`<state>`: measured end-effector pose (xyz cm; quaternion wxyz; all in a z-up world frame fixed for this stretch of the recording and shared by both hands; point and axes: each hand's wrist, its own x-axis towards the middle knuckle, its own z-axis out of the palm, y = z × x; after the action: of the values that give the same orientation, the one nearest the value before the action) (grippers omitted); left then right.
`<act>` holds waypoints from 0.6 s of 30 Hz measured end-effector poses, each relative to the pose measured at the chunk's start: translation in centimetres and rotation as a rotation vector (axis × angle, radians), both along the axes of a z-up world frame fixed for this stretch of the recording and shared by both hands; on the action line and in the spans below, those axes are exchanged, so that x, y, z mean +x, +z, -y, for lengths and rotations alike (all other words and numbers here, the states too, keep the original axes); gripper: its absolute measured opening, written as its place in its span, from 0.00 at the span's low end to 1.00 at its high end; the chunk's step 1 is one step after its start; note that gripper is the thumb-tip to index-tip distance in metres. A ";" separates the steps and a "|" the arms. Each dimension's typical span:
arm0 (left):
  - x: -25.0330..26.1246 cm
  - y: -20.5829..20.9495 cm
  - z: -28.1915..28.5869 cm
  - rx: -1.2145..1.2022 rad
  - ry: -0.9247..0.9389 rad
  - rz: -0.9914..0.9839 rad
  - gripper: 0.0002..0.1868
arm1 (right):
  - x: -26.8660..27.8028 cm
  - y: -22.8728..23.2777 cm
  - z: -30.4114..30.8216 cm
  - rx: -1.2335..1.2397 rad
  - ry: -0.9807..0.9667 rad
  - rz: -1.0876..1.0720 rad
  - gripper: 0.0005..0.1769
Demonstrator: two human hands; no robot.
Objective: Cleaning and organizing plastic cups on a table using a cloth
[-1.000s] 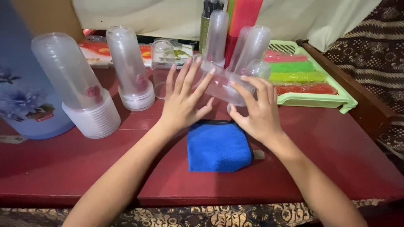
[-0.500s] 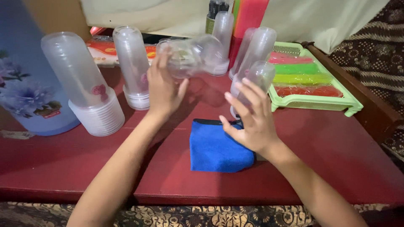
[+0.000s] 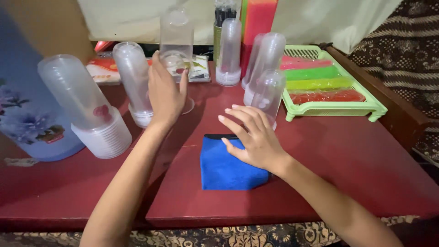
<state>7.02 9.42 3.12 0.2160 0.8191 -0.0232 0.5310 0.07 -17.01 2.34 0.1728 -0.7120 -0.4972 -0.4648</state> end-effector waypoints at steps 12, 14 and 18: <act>2.6 -1.9 0.8 -0.103 0.195 -0.234 0.48 | -0.1 -0.1 -0.1 -0.035 0.024 -0.023 0.31; 1.4 -1.9 1.2 -0.108 0.128 -0.279 0.45 | -0.3 0.1 0.0 -0.041 0.035 -0.033 0.30; 1.9 -3.9 1.1 -0.110 0.126 -0.301 0.45 | -0.3 0.0 0.0 -0.044 0.032 -0.034 0.30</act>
<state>8.92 8.35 -0.81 0.2279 0.8762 0.0897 0.4150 -0.25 -17.00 2.38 0.1730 -0.7154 -0.5155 -0.4387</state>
